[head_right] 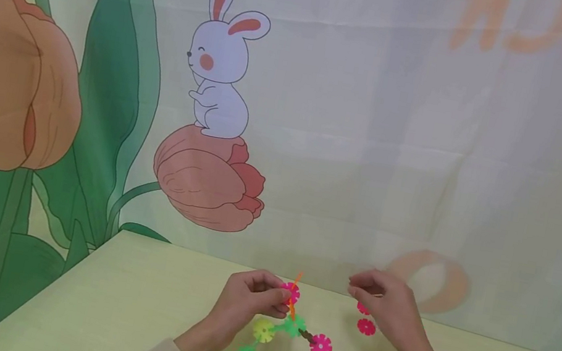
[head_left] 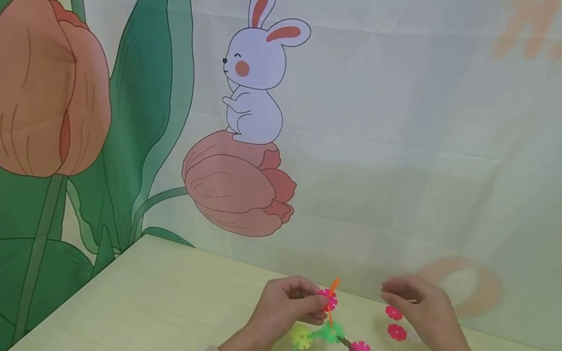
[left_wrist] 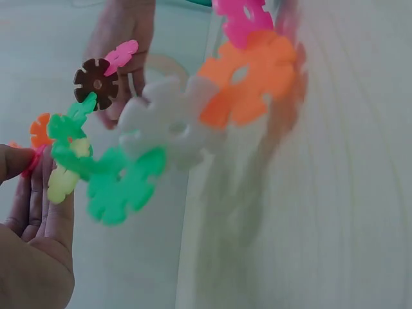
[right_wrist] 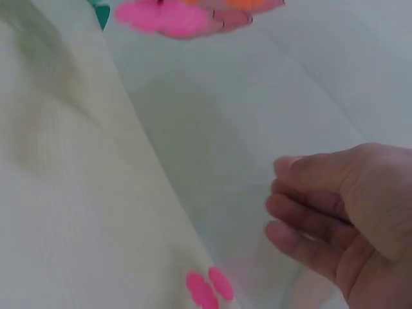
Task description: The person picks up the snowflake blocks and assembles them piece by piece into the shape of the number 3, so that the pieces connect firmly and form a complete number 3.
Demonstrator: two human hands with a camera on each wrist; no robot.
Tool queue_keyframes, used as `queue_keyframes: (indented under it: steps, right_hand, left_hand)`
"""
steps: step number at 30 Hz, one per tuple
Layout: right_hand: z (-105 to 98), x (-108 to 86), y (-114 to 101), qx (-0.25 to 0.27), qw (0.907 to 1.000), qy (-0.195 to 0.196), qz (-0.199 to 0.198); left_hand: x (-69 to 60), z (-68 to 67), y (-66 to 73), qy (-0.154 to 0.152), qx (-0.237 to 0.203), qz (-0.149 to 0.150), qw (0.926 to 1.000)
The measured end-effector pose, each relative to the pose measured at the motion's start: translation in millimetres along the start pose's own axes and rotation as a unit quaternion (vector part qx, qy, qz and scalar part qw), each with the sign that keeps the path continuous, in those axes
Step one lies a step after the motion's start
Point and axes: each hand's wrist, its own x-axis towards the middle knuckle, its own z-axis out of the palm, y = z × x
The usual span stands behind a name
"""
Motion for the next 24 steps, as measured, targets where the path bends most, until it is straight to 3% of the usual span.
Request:
queue_keyframes:
  steps: [9, 18, 24]
  right_hand:
    - [-0.7, -0.7, 42.1, -0.071, 0.9922, -0.077, 0.068]
    - [3.0, -1.2, 56.1, -0.090, 0.9890, -0.104, 0.055]
    - [4.0, -0.4, 53.8, -0.102, 0.9885, -0.094, 0.059]
  left_hand:
    - [0.8, -0.7, -0.4, -0.014, -0.007, 0.008, 0.9998]
    - [1.3, 0.9, -0.5, -0.009, 0.003, 0.005, 0.9999]
    - [0.3, 1.6, 0.8, -0.009, 0.012, 0.001, 0.9999]
